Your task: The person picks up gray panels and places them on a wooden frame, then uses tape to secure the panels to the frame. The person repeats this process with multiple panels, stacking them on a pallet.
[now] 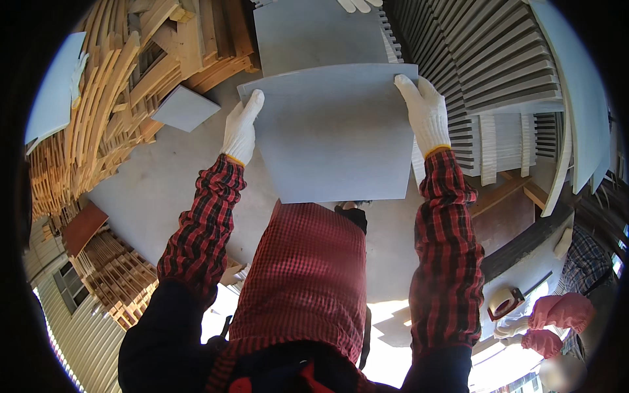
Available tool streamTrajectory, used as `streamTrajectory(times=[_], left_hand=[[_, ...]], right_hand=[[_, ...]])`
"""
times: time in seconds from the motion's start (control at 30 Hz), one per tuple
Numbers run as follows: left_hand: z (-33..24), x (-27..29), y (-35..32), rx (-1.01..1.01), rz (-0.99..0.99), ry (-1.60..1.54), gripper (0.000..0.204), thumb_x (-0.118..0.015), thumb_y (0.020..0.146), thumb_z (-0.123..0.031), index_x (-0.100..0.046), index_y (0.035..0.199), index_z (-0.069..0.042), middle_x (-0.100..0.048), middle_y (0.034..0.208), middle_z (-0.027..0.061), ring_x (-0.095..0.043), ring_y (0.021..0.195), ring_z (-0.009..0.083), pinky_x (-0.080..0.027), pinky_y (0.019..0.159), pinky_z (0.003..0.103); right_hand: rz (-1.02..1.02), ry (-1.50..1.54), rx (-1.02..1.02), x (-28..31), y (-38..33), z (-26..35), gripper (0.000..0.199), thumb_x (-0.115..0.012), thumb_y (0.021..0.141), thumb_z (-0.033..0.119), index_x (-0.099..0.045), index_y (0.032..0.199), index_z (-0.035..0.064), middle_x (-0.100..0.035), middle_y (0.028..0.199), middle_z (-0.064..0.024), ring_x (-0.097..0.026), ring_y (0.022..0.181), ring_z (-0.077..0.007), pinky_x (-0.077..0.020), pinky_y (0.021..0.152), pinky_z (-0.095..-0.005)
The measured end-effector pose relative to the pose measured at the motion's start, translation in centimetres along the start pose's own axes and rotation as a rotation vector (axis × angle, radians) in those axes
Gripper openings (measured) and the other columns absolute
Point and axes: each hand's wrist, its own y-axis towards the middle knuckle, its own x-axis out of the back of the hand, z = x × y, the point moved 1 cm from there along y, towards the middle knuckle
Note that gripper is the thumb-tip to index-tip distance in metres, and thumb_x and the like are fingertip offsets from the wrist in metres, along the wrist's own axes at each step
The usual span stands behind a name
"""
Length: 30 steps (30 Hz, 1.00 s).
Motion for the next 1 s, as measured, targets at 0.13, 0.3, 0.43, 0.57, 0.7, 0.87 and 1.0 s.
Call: streamTrajectory(times=[0.13,0.3,0.43,0.57,0.7,0.87,1.0], left_hand=[[-0.7,2.0,5.6,0.099,-0.032,0.019,0.059,-0.069,0.092,-0.05,-0.066,0.124,0.0,-0.062,0.109,0.0024,-0.051,0.099,0.0117,-0.04,0.092,0.029],[0.6,4.2,12.1,0.172,-0.041,0.042,0.059,-0.069,0.091,-0.052,-0.068,0.119,0.0,-0.063,0.105,0.0011,-0.052,0.097,0.0116,-0.041,0.089,0.029],[1.5,4.9,14.7,0.154,-0.031,0.002,0.058,-0.069,0.09,-0.053,-0.068,0.116,-0.001,-0.063,0.1,0.0005,-0.053,0.093,0.0117,-0.043,0.085,0.029],[2.1,5.5,17.3,0.201,-0.027,0.021,0.058,-0.07,0.089,-0.052,-0.068,0.114,0.0,-0.064,0.099,0.0012,-0.053,0.09,0.0117,-0.043,0.083,0.029],[1.9,4.8,18.8,0.232,-0.033,0.012,0.059,-0.07,0.089,-0.051,-0.067,0.115,0.001,-0.062,0.099,0.0013,-0.052,0.09,0.0119,-0.043,0.083,0.029],[1.8,4.2,18.9,0.279,-0.07,-0.103,0.061,-0.069,0.09,-0.05,-0.064,0.12,0.003,-0.061,0.102,0.003,-0.051,0.092,0.0126,-0.043,0.084,0.029],[2.3,3.8,19.0,0.322,-0.138,-0.105,0.062,-0.07,0.09,-0.049,-0.063,0.122,0.004,-0.061,0.104,0.004,-0.051,0.093,0.013,-0.043,0.085,0.029]], right_hand=[[0.036,-0.165,0.034,-3.4,4.6,3.7,0.059,-0.059,0.09,0.052,-0.07,0.108,-0.0034,-0.068,0.085,-0.0163,-0.063,0.082,-0.0241,-0.0489,0.077,-0.0358],[0.02,-0.355,0.068,-8.3,11.2,3.2,0.065,-0.056,0.089,0.057,-0.069,0.109,-0.004,-0.069,0.097,-0.0263,-0.065,0.094,-0.0403,-0.0493,0.085,-0.0437],[0.047,-0.509,0.031,-10.4,13.5,3.0,0.06,-0.058,0.09,0.055,-0.069,0.103,-0.0034,-0.065,0.083,-0.0144,-0.056,0.075,-0.0218,-0.0461,0.07,-0.0337],[-0.044,-0.543,0.084,-12.4,14.7,3.5,0.06,-0.057,0.09,0.056,-0.068,0.101,-0.0024,-0.067,0.09,-0.0226,-0.061,0.082,-0.0342,-0.0483,0.077,-0.0411],[-0.001,-0.766,0.022,-12.9,15.6,5.0,0.063,-0.05,0.093,0.059,-0.067,0.11,0.0006,-0.068,0.105,-0.0285,-0.063,0.103,-0.0466,-0.0485,0.089,-0.0504],[0.039,-0.998,-0.016,-13.6,15.3,6.8,0.058,-0.046,0.097,0.057,-0.069,0.11,0.0056,-0.07,0.101,-0.0245,-0.068,0.096,-0.0419,-0.0534,0.081,-0.0503],[0.152,-1.266,-0.043,-13.9,16.7,9.9,0.054,-0.044,0.099,0.055,-0.069,0.112,0.0088,-0.072,0.096,-0.0196,-0.07,0.092,-0.0372,-0.0555,0.076,-0.0481]])
